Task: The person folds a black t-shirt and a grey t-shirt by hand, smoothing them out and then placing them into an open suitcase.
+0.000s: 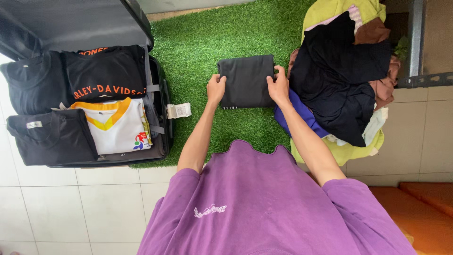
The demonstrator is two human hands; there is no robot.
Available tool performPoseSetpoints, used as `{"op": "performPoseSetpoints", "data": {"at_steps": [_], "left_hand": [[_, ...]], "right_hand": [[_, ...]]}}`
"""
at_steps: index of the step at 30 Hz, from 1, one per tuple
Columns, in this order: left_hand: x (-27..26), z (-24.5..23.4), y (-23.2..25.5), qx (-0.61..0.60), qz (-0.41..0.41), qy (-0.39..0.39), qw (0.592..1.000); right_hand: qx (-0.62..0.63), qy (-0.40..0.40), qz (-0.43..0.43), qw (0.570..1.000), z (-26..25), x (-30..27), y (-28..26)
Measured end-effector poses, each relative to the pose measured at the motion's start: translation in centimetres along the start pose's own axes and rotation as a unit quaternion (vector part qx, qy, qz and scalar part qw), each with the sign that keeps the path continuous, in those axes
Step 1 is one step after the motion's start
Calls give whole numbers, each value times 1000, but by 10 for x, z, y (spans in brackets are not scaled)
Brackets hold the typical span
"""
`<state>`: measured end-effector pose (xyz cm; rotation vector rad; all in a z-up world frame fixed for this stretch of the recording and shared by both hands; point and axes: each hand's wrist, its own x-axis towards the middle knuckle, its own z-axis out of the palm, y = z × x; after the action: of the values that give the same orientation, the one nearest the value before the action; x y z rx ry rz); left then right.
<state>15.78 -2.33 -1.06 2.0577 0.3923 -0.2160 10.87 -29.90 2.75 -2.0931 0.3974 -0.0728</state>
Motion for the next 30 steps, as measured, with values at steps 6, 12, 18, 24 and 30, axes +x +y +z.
{"op": "performPoseSetpoints", "data": {"at_steps": [6,12,18,24,30], "left_hand": [[-5,-18,53,126,-112,-26,985],[-25,-14,72,270,213,99,934],[-36,20,69,380,337,20,861],[-25,18,66,369,258,-11,893],[-24,20,53,372,173,23,912]], "right_hand": [[-22,11,56,998,6,11,-7],[-198,54,-123,971,2,1,-62],[-295,-75,-233,924,34,-1,-80],[-294,-92,-184,934,35,7,-67],[-304,-41,-99,947,36,7,-51]]}}
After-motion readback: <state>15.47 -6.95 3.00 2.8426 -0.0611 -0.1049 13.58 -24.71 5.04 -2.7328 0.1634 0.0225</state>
